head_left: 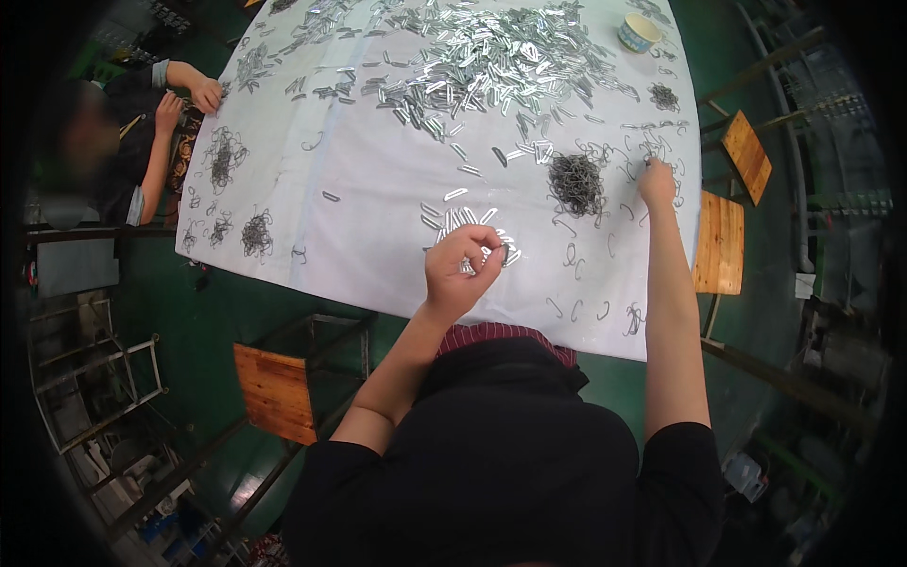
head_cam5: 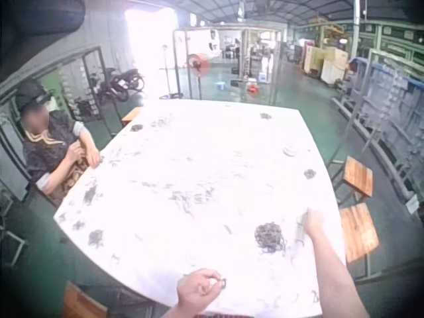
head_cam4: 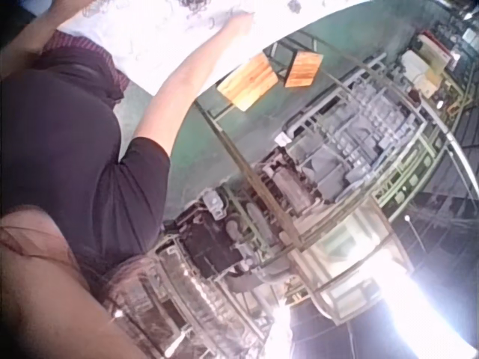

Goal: The person stands at a large table covered with small metal parts, including hooks and cylindrical pieces. They repeatedly pick up a hook and a cylindrical piece, insert the cylinder into the hook, and place the assembled unit on the table. A second person is visible working on the opposite side of the table.

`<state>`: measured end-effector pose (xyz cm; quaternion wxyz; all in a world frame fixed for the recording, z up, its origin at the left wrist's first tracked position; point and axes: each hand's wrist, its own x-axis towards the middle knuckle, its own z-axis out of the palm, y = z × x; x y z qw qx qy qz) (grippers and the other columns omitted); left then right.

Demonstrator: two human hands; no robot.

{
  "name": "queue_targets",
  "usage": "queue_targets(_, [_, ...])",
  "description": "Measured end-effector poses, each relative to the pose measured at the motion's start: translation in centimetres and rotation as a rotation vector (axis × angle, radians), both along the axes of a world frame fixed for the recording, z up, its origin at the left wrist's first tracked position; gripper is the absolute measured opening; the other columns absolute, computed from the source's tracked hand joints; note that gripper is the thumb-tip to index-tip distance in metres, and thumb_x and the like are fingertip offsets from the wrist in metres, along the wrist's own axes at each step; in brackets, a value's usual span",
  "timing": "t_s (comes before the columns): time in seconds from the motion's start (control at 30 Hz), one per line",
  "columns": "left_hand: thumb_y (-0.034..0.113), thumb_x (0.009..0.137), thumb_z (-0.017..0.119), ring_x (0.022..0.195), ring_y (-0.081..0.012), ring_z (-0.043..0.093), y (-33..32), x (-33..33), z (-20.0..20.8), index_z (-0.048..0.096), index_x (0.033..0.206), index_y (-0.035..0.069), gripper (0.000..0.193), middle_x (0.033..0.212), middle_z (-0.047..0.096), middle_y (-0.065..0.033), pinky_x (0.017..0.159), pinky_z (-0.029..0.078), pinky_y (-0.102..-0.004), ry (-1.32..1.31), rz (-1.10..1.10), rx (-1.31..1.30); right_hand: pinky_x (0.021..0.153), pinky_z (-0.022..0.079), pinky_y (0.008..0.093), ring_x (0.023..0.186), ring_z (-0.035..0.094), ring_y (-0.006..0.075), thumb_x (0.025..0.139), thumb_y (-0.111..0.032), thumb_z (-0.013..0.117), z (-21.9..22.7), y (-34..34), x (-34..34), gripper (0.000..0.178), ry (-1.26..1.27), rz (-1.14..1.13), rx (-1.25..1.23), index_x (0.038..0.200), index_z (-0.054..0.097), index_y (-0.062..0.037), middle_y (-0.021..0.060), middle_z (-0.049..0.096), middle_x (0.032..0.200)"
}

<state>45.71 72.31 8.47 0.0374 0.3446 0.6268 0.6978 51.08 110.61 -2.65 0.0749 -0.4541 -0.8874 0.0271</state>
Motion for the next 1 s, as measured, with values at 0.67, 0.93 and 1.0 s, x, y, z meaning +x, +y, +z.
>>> queue_targets(0.67, [-0.008, 0.064, 0.064, 0.065, -0.0164, 0.059, 1.0, -0.3, 1.0, 0.041, 0.057, 0.006, 0.028, 0.074, 0.06, -0.0102, 0.057, 0.046, -0.0238, 0.048, -0.036, -0.008, 0.072, 0.047, 0.038, 0.077, 0.059, 0.0341, 0.065, -0.019, 0.057, -2.1, 4.1, -2.7, 0.027, -0.343, 0.418, -0.433, 0.078, 0.061, 0.0047, 0.0223, 0.061, 0.08])
queue_targets(0.93, [-0.009, 0.065, 0.063, 0.065, -0.0161, 0.059, 0.0, 0.0, 1.3, 0.04, 0.059, 0.006, 0.028, 0.075, 0.06, -0.0115, 0.057, 0.046, -0.0237, 0.05, -0.03, 0.048, 0.051, 0.039, 0.0261, 0.053, 0.047, 0.0134, 0.074, -0.008, 0.049, 8.7, 0.2, -3.5, 0.008, 0.403, 0.502, -0.725, 0.074, 0.05, 0.0006, 0.0063, 0.05, 0.059])
queue_targets(1.0, [-0.009, 0.065, 0.063, 0.065, -0.016, 0.059, -0.1, 0.1, 1.3, 0.04, 0.06, 0.006, 0.028, 0.076, 0.06, -0.0116, 0.057, 0.046, -0.0238, 0.052, -0.003, 0.058, 0.048, 0.035, 0.0213, 0.053, 0.041, 0.0065, 0.076, -0.004, 0.046, 11.8, -4.3, -3.7, 0.002, 0.612, 0.586, -0.937, 0.076, 0.046, -0.0022, -0.0001, 0.045, 0.059])
